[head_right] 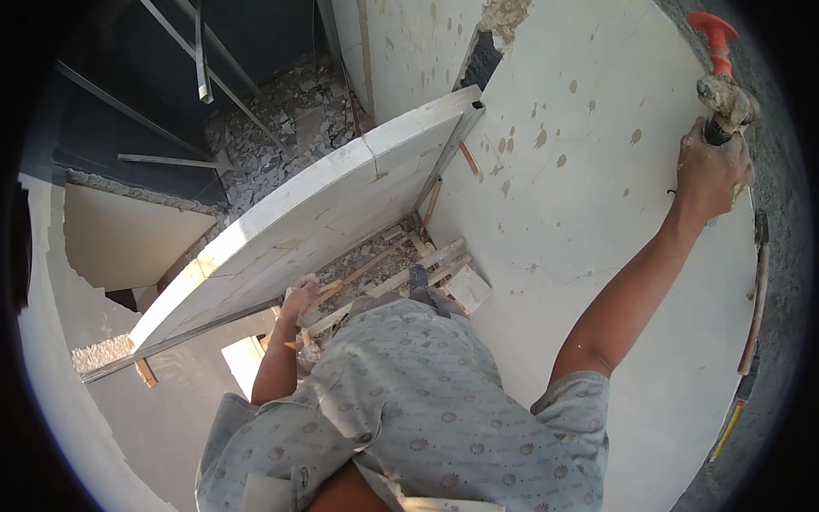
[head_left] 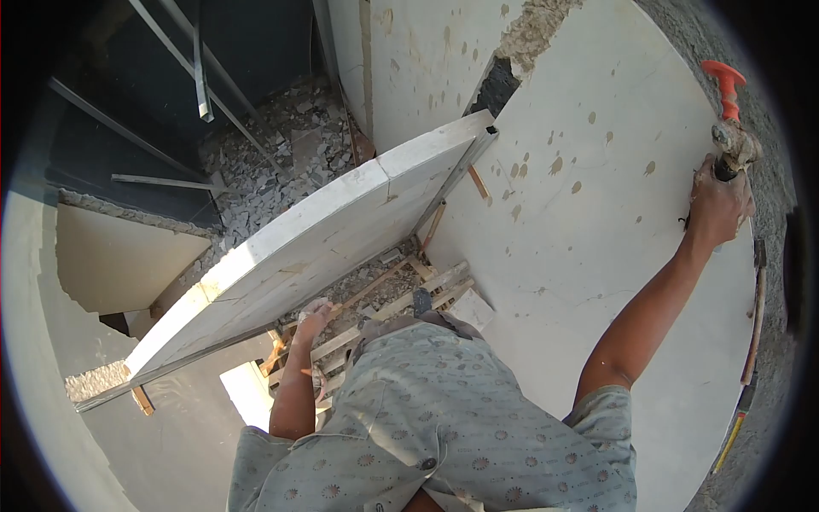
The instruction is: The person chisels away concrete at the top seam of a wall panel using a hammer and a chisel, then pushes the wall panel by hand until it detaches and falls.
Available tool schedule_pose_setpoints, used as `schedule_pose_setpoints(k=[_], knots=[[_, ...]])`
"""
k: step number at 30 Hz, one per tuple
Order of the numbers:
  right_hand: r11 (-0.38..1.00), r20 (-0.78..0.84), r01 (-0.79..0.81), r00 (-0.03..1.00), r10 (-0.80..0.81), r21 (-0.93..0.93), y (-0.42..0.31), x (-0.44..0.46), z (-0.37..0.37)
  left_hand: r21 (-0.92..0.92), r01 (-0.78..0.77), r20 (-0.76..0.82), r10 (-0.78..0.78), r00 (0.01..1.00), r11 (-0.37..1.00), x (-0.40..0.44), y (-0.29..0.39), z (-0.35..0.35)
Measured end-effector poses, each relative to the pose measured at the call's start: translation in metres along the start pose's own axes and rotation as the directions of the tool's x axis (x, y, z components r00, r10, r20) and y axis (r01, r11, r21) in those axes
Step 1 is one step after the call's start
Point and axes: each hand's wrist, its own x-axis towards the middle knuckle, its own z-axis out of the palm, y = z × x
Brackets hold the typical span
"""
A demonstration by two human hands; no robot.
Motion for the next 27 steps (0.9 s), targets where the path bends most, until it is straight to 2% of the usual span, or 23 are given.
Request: schedule_pose_setpoints(k=[1,2,4,5,6,9,10,11,12,13,14,15,16,18,19,20,22,24,26,27], knots=[[1.0,0.043,-0.01,0.999,0.01,0.017,0.002,0.002,0.003,-0.106,0.047,-0.005,-0.048,0.999,0.993,0.011,-0.031,-0.011],[0.999,0.085,-0.021,0.996,0.018,0.031,0.007,0.003,0.005,-0.237,0.128,0.086,-0.111,0.99,0.963,0.016,-0.065,-0.022],[0.998,0.005,-0.023,1.0,0.023,0.056,0.014,0.005,0.016,0.058,0.165,0.05,-0.168,0.985,0.985,0.024,-0.164,-0.037],[0.999,0.056,-0.017,0.998,0.015,0.046,0.019,0.008,0.02,0.208,0.189,0.035,-0.2,0.979,0.96,0.017,-0.193,-0.04],[0.999,0.106,-0.012,0.994,0.009,0.03,0.024,0.013,0.023,-0.107,0.429,-0.201,-0.442,0.874,0.897,-0.036,-0.132,-0.013],[0.997,0.264,-0.081,0.961,0.077,0.004,0.017,0.021,-0.004,-0.295,0.458,-0.017,-0.484,0.875,0.838,-0.043,-0.24,-0.023],[0.999,0.339,-0.047,0.94,0.047,-0.007,0.044,0.037,0.027,-0.229,0.524,-0.234,-0.569,0.788,0.82,-0.069,-0.203,0.001],[0.997,0.331,-0.072,0.942,0.061,0.021,0.035,0.037,0.015,0.047,0.327,-0.166,-0.315,0.934,0.944,-0.059,-0.25,0.0],[0.985,0.339,-0.134,0.937,0.089,0.112,0.049,0.042,0.029,0.342,0.258,-0.087,-0.243,0.966,0.903,-0.065,-0.242,0.002],[0.983,0.382,-0.136,0.921,0.078,0.127,0.042,0.041,0.014,0.629,0.134,-0.006,-0.167,0.986,0.766,-0.071,-0.233,0.004],[0.998,0.348,-0.037,0.937,0.02,0.043,0.035,0.043,0.008,0.819,-0.009,0.073,-0.09,0.993,0.573,-0.079,-0.218,0.008],[0.979,0.211,0.054,0.973,-0.096,0.198,0.016,0.034,0.003,0.397,0.376,-0.101,-0.367,0.925,0.838,-0.099,-0.149,0.014],[0.935,0.051,0.146,0.984,-0.171,0.322,0.005,0.025,-0.009,0.296,0.372,-0.178,-0.332,0.926,0.88,-0.094,-0.149,0.019],[0.819,-0.291,0.323,0.935,-0.201,0.473,-0.007,0.016,-0.03,0.023,0.407,-0.31,-0.38,0.871,0.913,-0.071,-0.157,0.022],[0.757,-0.453,0.423,0.871,-0.189,0.498,-0.014,0.015,-0.038,0.111,0.32,-0.312,-0.272,0.91,0.941,-0.075,-0.138,0.015],[0.726,-0.543,0.474,0.824,-0.164,0.499,-0.014,0.013,-0.046,0.205,0.228,-0.302,-0.16,0.94,0.952,-0.09,-0.101,0.002],[0.719,-0.534,0.422,0.841,-0.085,0.551,-0.017,0.005,-0.049,0.14,0.123,-0.355,-0.067,0.932,0.982,-0.097,-0.08,-0.004],[0.721,-0.383,0.275,0.924,-0.015,0.635,-0.018,-0.004,-0.042,-0.166,0.064,-0.473,-0.136,0.871,0.984,-0.093,-0.084,-0.002],[0.716,-0.142,0.052,0.988,0.066,0.696,-0.016,-0.016,-0.03,-0.019,0.008,-0.546,-0.017,0.837,1.0,-0.093,-0.097,-0.003],[0.697,-0.041,-0.043,0.994,0.102,0.716,-0.012,-0.023,-0.02,-0.041,-0.013,-0.442,-0.007,0.897,0.999,-0.09,-0.115,-0.008]])
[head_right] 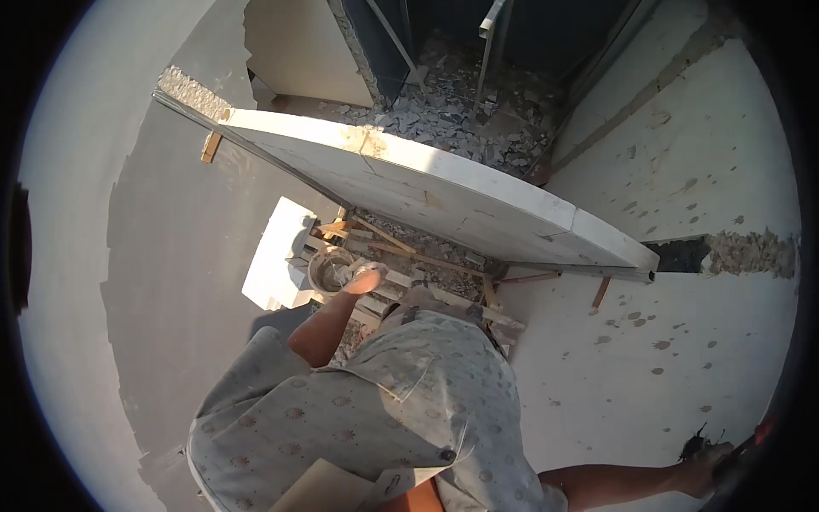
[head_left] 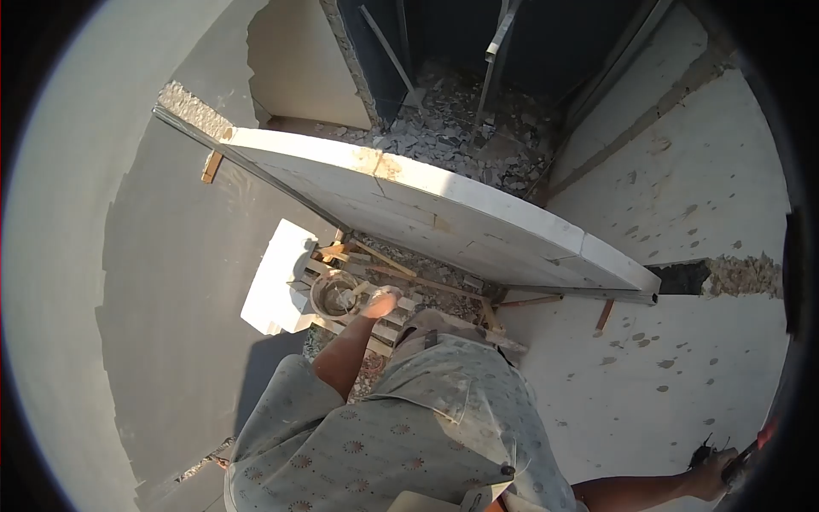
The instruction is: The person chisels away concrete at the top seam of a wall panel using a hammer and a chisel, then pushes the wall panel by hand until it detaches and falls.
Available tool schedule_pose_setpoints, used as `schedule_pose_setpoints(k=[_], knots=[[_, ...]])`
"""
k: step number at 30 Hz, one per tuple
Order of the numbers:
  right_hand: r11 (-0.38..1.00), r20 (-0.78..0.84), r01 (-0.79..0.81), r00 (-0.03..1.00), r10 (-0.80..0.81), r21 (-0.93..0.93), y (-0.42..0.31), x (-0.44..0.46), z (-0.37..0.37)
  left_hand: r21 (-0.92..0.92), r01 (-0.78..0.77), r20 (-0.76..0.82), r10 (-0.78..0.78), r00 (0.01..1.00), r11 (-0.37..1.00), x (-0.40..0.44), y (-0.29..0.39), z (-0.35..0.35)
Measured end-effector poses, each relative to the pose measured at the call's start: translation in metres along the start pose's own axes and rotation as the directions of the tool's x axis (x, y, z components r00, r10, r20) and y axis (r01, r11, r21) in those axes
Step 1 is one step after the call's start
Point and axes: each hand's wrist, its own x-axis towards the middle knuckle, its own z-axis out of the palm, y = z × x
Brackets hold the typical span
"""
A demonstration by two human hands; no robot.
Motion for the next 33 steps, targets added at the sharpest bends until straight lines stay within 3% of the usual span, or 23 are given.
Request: schedule_pose_setpoints(k=[1,3,4,5,6,7,8,9,10,12,14,16,18,21,24,28,29,30,31,32,33], knots=[[0.988,0.056,-0.095,0.994,0.089,0.121,0.009,-0.009,0.004,0.198,0.058,0.049,-0.068,0.996,0.979,0.006,-0.02,-0.003],[0.948,0.196,-0.128,0.978,0.072,0.29,-0.038,-0.054,-0.004,0.582,0.083,0.145,-0.204,0.968,0.809,0.018,-0.058,-0.006],[0.903,0.306,-0.183,0.95,0.061,0.389,-0.063,-0.08,-0.006,0.233,0.31,0.177,-0.354,0.918,0.922,0.009,-0.062,-0.004],[0.854,0.437,-0.27,0.898,0.056,0.445,-0.082,-0.105,-0.009,-0.133,0.525,0.205,-0.495,0.845,0.841,-0.003,-0.063,-0.002],[0.818,0.574,-0.364,0.817,0.051,0.445,-0.096,-0.13,-0.01,-0.16,0.565,0.29,-0.509,0.811,0.809,-0.006,-0.086,-0.003],[0.788,0.7,-0.517,0.696,0.16,0.333,-0.11,-0.149,-0.012,-0.187,0.61,0.364,-0.522,0.771,0.77,-0.003,-0.096,-0.005],[0.784,0.808,-0.574,0.563,0.171,0.234,-0.101,-0.174,-0.007,0.046,0.55,0.302,-0.536,0.788,0.834,-0.012,-0.068,-0.002],[0.848,0.898,-0.529,0.391,0.204,0.037,-0.097,-0.193,-0.004,0.271,0.466,0.237,-0.527,0.816,0.842,-0.028,-0.03,0.0],[0.844,0.946,-0.532,0.236,0.222,-0.065,-0.091,-0.217,0.001,0.208,0.481,0.249,-0.522,0.816,0.852,-0.023,-0.027,0.003],[0.867,0.973,-0.493,0.152,0.173,-0.077,-0.07,-0.275,0.006,0.069,0.521,0.264,-0.519,0.813,0.851,-0.019,-0.029,0.002],[0.812,0.983,-0.575,0.077,0.17,-0.095,-0.031,-0.349,0.008,-0.058,0.553,0.242,-0.526,0.815,0.831,-0.014,-0.026,-0.002],[0.804,0.966,-0.546,-0.042,0.254,-0.235,-0.003,-0.406,-0.005,-0.173,0.564,0.183,-0.536,0.824,0.807,-0.011,-0.001,-0.008],[0.795,0.916,-0.456,-0.236,0.325,-0.399,0.041,-0.473,-0.023,-0.115,0.319,0.552,-0.207,0.808,0.941,0.048,-0.105,-0.05],[0.775,0.712,-0.14,-0.521,0.472,-0.616,0.108,-0.585,-0.061,-0.102,0.423,0.218,-0.394,0.893,0.9,0.006,0.016,-0.047],[0.631,0.574,-0.161,-0.622,0.532,-0.759,0.162,-0.702,-0.127,-0.04,0.402,0.193,-0.388,0.901,0.915,0.01,0.027,-0.063],[0.343,0.447,-0.294,-0.689,0.571,-0.892,0.099,-0.669,-0.199,0.351,0.242,0.222,-0.331,0.917,0.905,0.039,0.057,-0.085],[0.307,0.457,-0.338,-0.688,0.564,-0.889,0.085,-0.663,-0.213,0.098,0.183,0.23,-0.201,0.952,0.978,0.04,0.077,-0.081],[0.268,0.462,-0.377,-0.687,0.561,-0.886,0.074,-0.661,-0.228,0.251,-0.047,0.284,-0.027,0.958,0.967,0.058,0.087,-0.083],[0.305,0.388,-0.243,-0.645,0.658,-0.921,0.076,-0.68,-0.24,0.366,-0.125,0.227,0.042,0.973,0.922,0.055,0.13,-0.07],[0.284,0.347,-0.203,-0.633,0.692,-0.937,0.074,-0.691,-0.251,0.463,-0.279,0.247,0.18,0.952,0.841,0.084,0.133,-0.07],[0.264,0.339,-0.214,-0.638,0.692,-0.941,0.069,-0.696,-0.26,0.594,-0.348,0.294,0.207,0.933,0.725,0.065,0.202,-0.048]])
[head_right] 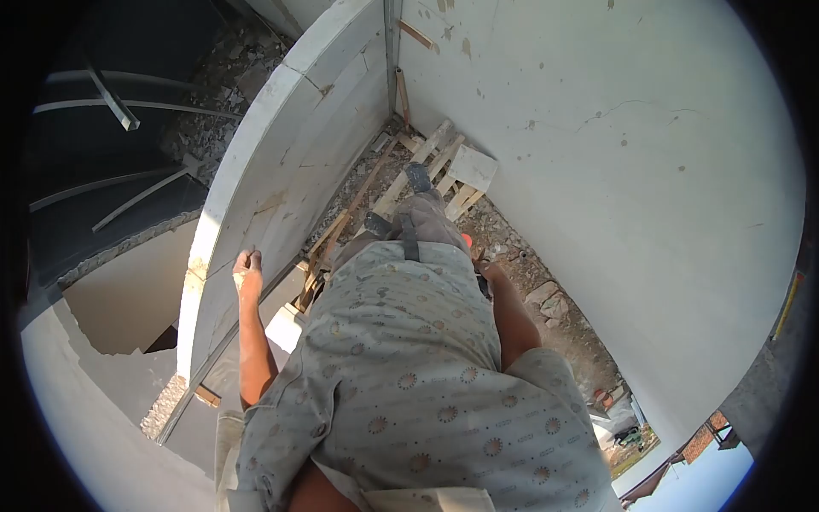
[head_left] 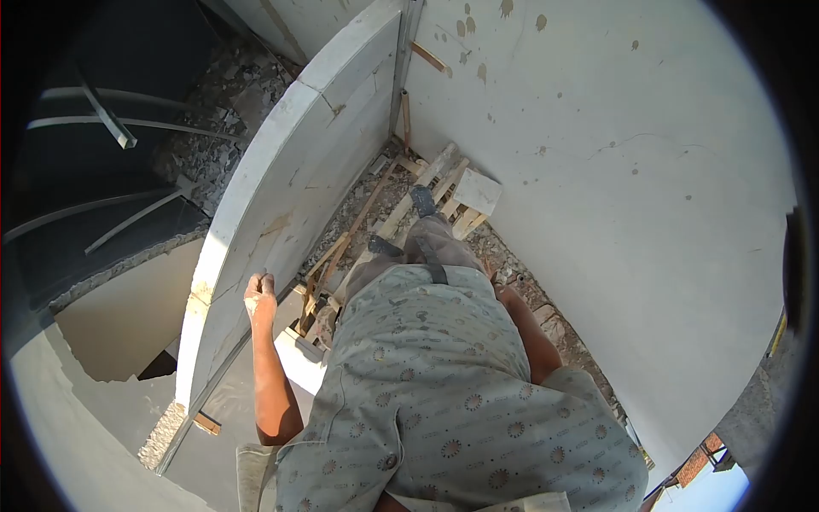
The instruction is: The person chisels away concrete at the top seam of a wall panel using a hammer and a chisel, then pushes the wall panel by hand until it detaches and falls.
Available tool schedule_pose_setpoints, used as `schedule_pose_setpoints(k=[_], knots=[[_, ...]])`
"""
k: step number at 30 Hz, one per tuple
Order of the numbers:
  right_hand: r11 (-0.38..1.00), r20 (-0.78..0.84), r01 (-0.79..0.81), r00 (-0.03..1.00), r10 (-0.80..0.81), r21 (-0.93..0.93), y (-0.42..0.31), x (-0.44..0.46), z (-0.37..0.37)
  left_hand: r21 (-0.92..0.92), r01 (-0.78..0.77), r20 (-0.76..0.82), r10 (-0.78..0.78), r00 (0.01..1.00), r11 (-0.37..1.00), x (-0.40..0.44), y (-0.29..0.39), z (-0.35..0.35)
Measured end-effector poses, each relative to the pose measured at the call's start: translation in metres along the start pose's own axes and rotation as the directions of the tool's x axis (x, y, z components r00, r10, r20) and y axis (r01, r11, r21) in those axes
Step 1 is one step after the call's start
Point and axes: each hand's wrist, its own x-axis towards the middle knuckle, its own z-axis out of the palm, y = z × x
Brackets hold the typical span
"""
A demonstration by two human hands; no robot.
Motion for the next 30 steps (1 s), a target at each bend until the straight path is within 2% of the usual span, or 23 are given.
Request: schedule_pose_setpoints(k=[2,4,7,9,10,11,12,14,15,16,17,18,19,20,22,23,24,25,26,27,28,29,30], knots=[[0.997,0.042,0.02,0.999,-0.023,0.08,0.003,-0.01,0.01,0.092,-0.222,-0.165,0.235,0.958,0.971,0.046,0.007,-0.005],[0.986,0.094,0.049,0.993,-0.064,0.157,0.005,-0.019,0.015,0.219,-0.401,-0.24,0.448,0.861,0.889,0.072,0.051,-0.016],[0.961,0.151,0.111,0.977,-0.152,0.253,0.008,-0.017,0.018,0.454,-0.551,-0.211,0.685,0.697,0.7,0.111,0.09,-0.026],[0.935,0.124,0.193,0.963,-0.238,0.299,0.016,0.004,0.017,0.387,-0.614,-0.236,0.717,0.656,0.689,0.128,0.107,-0.019],[0.979,0.015,0.175,0.984,-0.177,0.107,-0.005,-0.019,-0.003,0.371,-0.591,-0.251,0.69,0.679,0.716,0.129,0.117,-0.012],[0.922,0.006,0.129,0.99,-0.141,0.366,0.008,0.004,0.01,0.37,-0.593,-0.242,0.69,0.682,0.715,0.133,0.118,-0.001],[0.96,-0.057,0.102,0.994,-0.09,0.262,-0.029,-0.047,-0.025,0.225,-0.529,-0.216,0.572,0.791,0.818,0.125,0.126,0.013],[0.979,-0.083,0.195,0.978,-0.189,0.066,-0.052,-0.049,-0.053,-0.109,-0.425,-0.06,0.421,0.905,0.899,0.117,0.121,0.058],[0.973,-0.081,0.229,0.969,-0.232,-0.04,-0.054,-0.047,-0.058,-0.132,-0.382,0.038,0.389,0.92,0.915,0.092,0.137,0.075],[0.855,-0.037,0.401,0.899,-0.436,-0.329,-0.055,-0.027,-0.061,-0.184,-0.316,0.14,0.343,0.929,0.931,0.079,0.131,0.103],[0.838,-0.057,0.422,0.882,-0.468,-0.346,-0.054,-0.005,-0.062,-0.175,-0.287,0.213,0.321,0.923,0.942,0.071,0.111,0.141],[0.814,-0.061,0.444,0.864,-0.5,-0.374,-0.052,0.013,-0.062,-0.12,-0.169,0.394,0.203,0.896,0.978,0.045,0.116,0.157],[0.771,-0.041,0.48,0.838,-0.544,-0.42,-0.053,0.023,-0.065,-0.144,-0.244,0.473,0.284,0.834,0.959,0.066,0.034,0.227],[0.78,-0.068,0.466,0.84,-0.538,-0.417,-0.061,0.02,-0.073,-0.071,-0.163,0.72,0.164,0.674,0.984,-0.005,0.123,0.165],[0.625,0.117,0.531,0.807,-0.579,-0.572,-0.06,0.073,-0.084,-0.4,-0.529,0.608,0.648,0.458,0.749,0.026,0.005,0.234],[0.619,0.135,0.529,0.812,-0.568,-0.58,-0.067,0.073,-0.095,-0.307,-0.24,0.532,0.375,0.759,0.921,0.002,0.024,0.214],[0.646,0.151,0.526,0.826,-0.543,-0.553,-0.074,0.074,-0.102,-0.283,0.124,0.428,0.01,0.904,0.951,-0.007,0.064,0.182],[0.675,0.163,0.518,0.84,-0.517,-0.525,-0.082,0.07,-0.109,-0.25,0.148,0.467,-0.015,0.884,0.957,0.013,0.041,0.181],[0.757,0.156,0.485,0.87,-0.467,-0.439,-0.092,0.061,-0.114,-0.433,0.105,0.241,0.003,0.971,0.895,0.02,0.016,0.179],[0.833,0.139,0.44,0.898,-0.418,-0.337,-0.1,0.049,-0.12,-0.474,0.045,0.191,0.053,0.98,0.879,0.064,-0.057,0.22],[0.888,0.124,0.392,0.92,-0.373,-0.241,-0.104,0.04,-0.123,-0.404,0.099,0.107,-0.061,0.992,0.909,0.039,-0.029,0.163],[0.912,0.126,0.366,0.929,-0.348,-0.187,-0.109,0.031,-0.128,-0.521,0.068,-0.074,-0.125,0.989,0.851,0.05,-0.064,0.179],[0.926,0.125,0.345,0.936,-0.328,-0.152,-0.112,0.025,-0.132,-0.533,0.196,-0.061,-0.268,0.961,0.823,0.037,-0.062,0.157]])
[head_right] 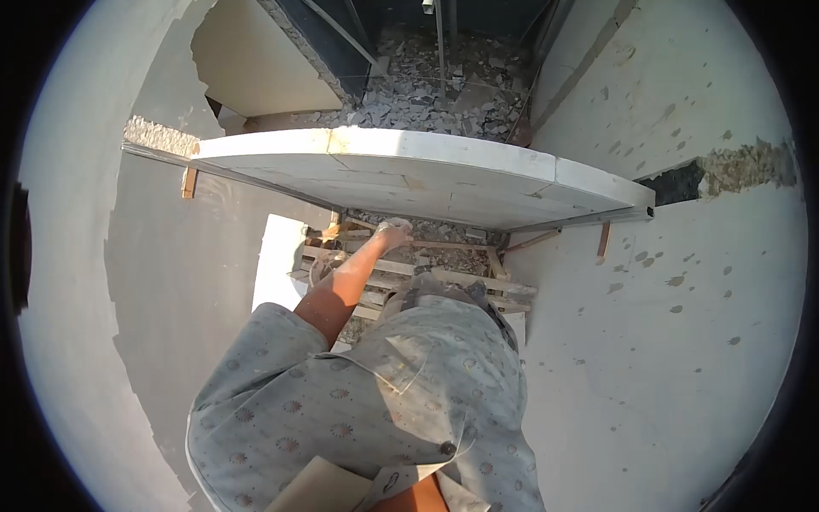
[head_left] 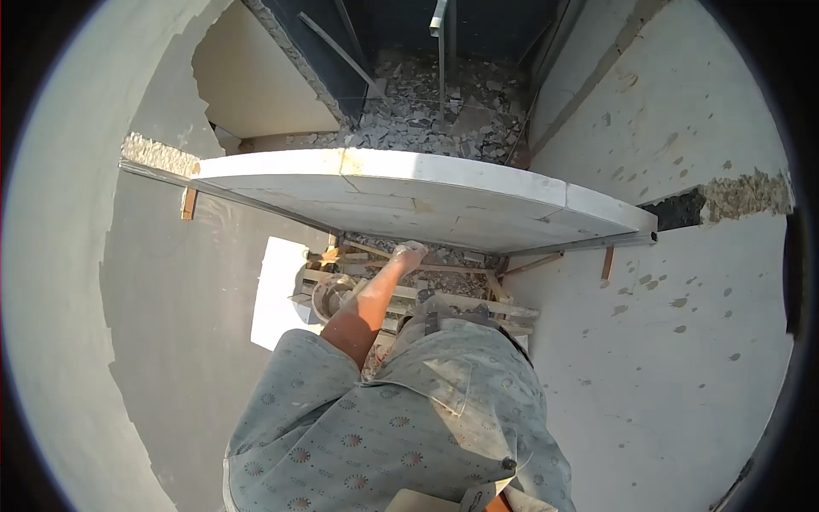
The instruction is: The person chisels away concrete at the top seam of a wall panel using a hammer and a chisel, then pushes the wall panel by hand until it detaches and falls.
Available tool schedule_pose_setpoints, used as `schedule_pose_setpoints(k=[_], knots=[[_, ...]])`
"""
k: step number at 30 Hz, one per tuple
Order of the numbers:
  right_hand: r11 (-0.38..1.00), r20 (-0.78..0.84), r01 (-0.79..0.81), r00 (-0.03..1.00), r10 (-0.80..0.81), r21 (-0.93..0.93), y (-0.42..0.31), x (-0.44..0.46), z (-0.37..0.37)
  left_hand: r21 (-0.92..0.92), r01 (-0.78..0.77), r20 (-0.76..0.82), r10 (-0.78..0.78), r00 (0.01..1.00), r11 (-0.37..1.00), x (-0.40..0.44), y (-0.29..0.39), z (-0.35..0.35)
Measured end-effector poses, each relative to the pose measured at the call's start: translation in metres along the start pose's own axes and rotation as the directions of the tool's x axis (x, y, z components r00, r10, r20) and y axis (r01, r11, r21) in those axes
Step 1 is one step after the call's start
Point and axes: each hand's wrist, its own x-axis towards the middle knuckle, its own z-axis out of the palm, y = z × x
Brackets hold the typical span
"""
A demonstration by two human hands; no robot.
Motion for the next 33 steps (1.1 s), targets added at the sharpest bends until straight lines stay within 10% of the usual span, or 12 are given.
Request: schedule_pose_setpoints(k=[9,15,19,25,29,32,33], knots=[[1.0,0.032,-0.009,0.999,0.009,-0.003,-0.045,-0.015,-0.001,0.166,0.154,-0.028,-0.151,0.988,0.974,-0.082,0.016,-0.078],[0.999,0.028,0.033,0.999,-0.034,0.022,-0.073,-0.019,0.016,0.025,-0.198,-0.033,0.199,0.979,0.98,-0.061,0.11,-0.102],[0.998,0.037,0.026,0.999,-0.028,0.053,-0.068,-0.014,0.024,0.286,-0.554,-0.12,0.602,0.789,0.782,-0.014,0.172,-0.092],[0.995,0.067,-0.047,0.997,0.041,0.09,-0.02,0.005,0.027,0.541,-0.514,-0.084,0.651,0.755,0.666,0.035,0.254,-0.06],[0.996,0.069,-0.008,0.998,0.002,0.087,0.08,0.06,0.058,0.756,-0.55,-0.037,0.862,0.505,0.355,0.102,0.26,-0.026],[0.992,-0.092,-0.017,0.996,0.006,-0.129,0.034,0.022,0.058,0.751,-0.458,-0.003,0.696,0.718,0.476,0.141,0.237,-0.006],[0.998,-0.049,-0.009,0.999,0.012,0.061,0.035,0.025,0.06,0.784,-0.367,0.044,0.545,0.837,0.5,0.154,0.228,-0.001]])
